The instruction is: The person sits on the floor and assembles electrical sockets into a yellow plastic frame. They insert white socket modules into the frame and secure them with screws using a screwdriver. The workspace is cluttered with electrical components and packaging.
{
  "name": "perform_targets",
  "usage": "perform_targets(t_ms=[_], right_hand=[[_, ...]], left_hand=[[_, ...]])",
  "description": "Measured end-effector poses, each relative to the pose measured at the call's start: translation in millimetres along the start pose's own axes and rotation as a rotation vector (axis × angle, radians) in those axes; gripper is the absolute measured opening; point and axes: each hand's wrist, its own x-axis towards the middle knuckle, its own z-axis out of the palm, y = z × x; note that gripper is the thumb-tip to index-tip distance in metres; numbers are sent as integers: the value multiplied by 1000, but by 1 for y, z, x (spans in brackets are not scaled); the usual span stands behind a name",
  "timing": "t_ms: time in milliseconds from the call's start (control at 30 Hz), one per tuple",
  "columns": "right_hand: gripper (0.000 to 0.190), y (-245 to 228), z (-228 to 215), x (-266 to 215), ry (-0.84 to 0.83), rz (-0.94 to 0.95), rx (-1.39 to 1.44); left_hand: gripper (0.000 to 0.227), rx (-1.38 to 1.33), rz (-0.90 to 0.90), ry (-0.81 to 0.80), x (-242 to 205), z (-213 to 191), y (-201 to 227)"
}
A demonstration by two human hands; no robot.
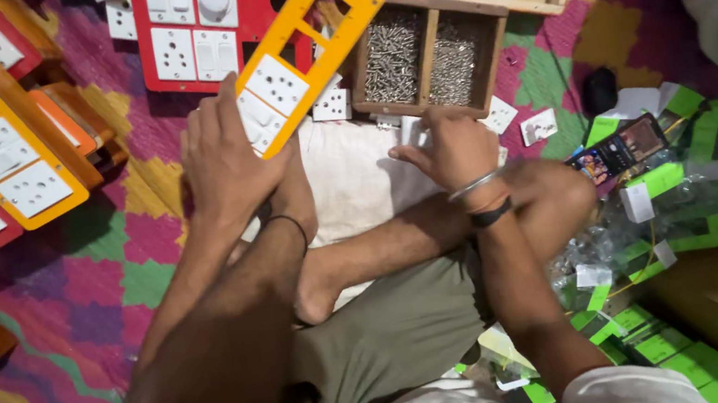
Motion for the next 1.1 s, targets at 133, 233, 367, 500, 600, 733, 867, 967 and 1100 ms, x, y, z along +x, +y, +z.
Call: perform_targets(t_ms=[133,233,367,500,600,733,867,967,1100], right_hand=[[46,-8,29,-7,-20,188,-64],[48,-1,28,-5,56,105,38],[54,3,17,-3,-48,121,275],[13,20,-3,-2,-139,16,855],[12,25,-8,-6,-135,-42,962],[15,11,1,7,-29,2,851],[17,3,-3,-2,21,66,633],[33,-5,-9,5,59,-76,421],[39,-18,-2,3,132,-135,167]], left_hand=[[85,5,69,-35,-5,5,7],[94,14,111,-64,-5,9,12],[99,105,226,-15,-5,8,12],[99,174,284,-72,-5,11,10],[98,240,298,-102,-9,12,11],[99,231,311,-96,-3,12,9],[99,144,225,-151,-14,13,9],[102,186,221,-81,-9,13,8],[99,175,240,-42,-13,14,8]])
